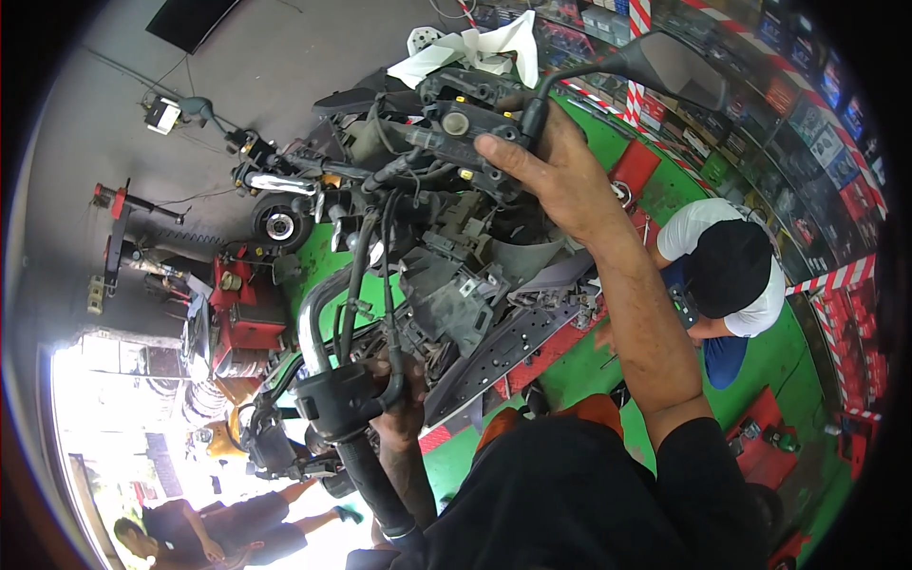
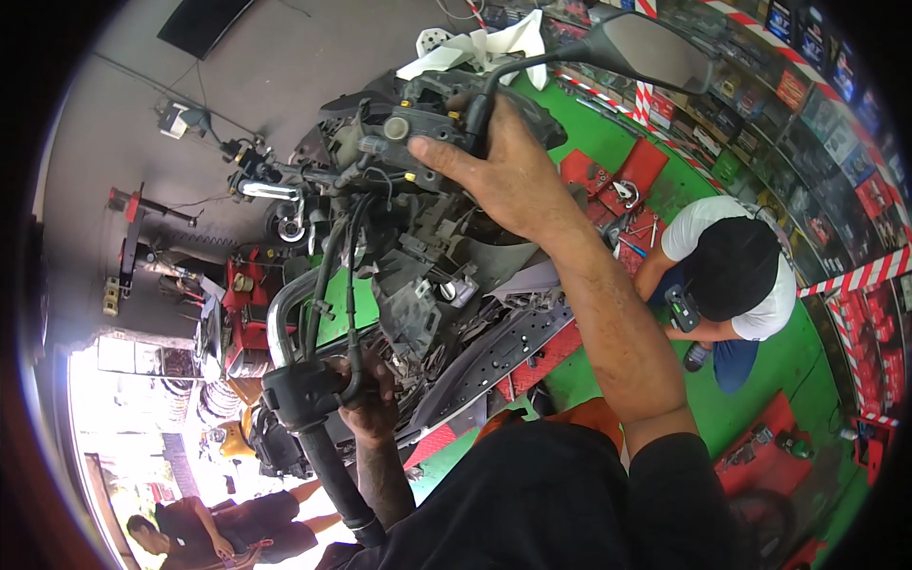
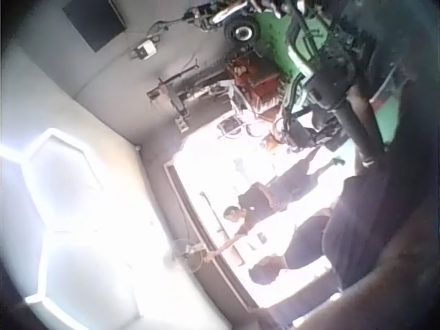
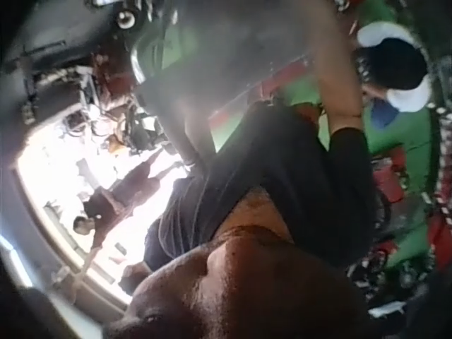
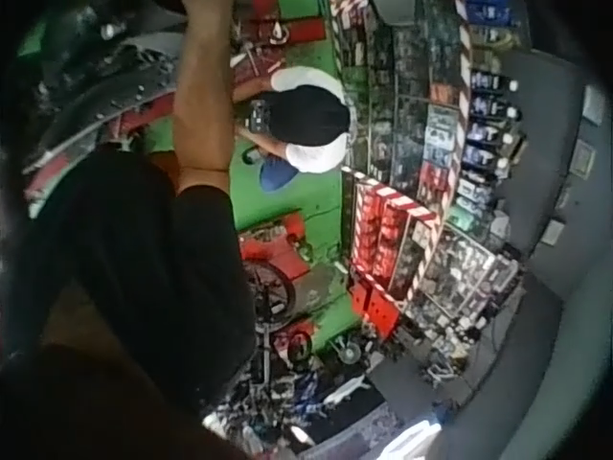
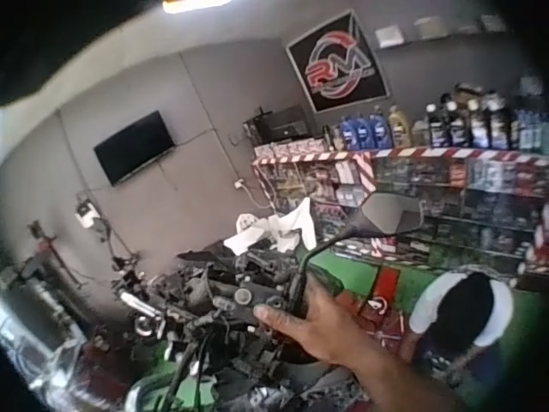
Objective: Repairing or assembling motorcycle handlebars and front-end components.
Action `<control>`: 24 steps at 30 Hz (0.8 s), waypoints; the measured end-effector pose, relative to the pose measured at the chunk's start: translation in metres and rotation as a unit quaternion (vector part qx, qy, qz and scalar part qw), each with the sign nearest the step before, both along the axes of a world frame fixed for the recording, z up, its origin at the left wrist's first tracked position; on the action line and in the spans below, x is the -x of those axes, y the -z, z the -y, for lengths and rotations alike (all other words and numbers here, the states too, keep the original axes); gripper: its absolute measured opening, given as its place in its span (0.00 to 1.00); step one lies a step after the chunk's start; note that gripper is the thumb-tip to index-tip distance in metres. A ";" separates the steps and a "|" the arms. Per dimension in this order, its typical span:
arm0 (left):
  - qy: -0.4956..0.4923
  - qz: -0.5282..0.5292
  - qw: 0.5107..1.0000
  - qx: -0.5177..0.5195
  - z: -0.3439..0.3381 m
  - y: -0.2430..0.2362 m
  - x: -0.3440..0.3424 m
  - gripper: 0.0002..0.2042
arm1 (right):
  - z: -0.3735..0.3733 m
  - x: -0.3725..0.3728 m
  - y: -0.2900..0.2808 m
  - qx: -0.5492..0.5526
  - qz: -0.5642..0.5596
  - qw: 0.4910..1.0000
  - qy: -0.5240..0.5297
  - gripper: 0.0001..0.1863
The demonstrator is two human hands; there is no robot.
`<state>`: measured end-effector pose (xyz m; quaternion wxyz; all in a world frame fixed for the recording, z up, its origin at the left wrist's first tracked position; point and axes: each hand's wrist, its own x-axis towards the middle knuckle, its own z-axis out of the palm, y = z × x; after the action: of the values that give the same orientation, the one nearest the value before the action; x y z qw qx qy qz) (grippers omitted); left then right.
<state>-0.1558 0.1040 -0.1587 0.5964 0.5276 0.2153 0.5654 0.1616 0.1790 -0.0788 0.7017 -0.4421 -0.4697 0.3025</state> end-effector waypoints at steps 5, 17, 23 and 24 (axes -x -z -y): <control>-0.042 -0.026 0.999 0.024 0.001 -0.003 0.001 0.19 | -0.011 0.000 -0.005 -0.027 0.013 1.000 0.005 0.35; 0.016 -0.016 0.999 -0.050 -0.005 -0.001 0.003 0.15 | -0.016 0.001 -0.008 -0.041 0.047 0.998 -0.021 0.34; -0.037 -0.026 0.999 0.030 -0.001 -0.004 0.003 0.19 | -0.013 -0.001 -0.022 -0.022 0.111 0.994 -0.015 0.30; -0.021 -0.019 1.000 0.012 -0.003 -0.004 0.002 0.19 | -0.012 -0.001 -0.025 -0.012 0.128 0.992 -0.010 0.31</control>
<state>-0.1576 0.1068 -0.1549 0.5867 0.5260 0.2443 0.5652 0.1626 0.1909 -0.0535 0.6382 -0.4638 -0.5635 0.2450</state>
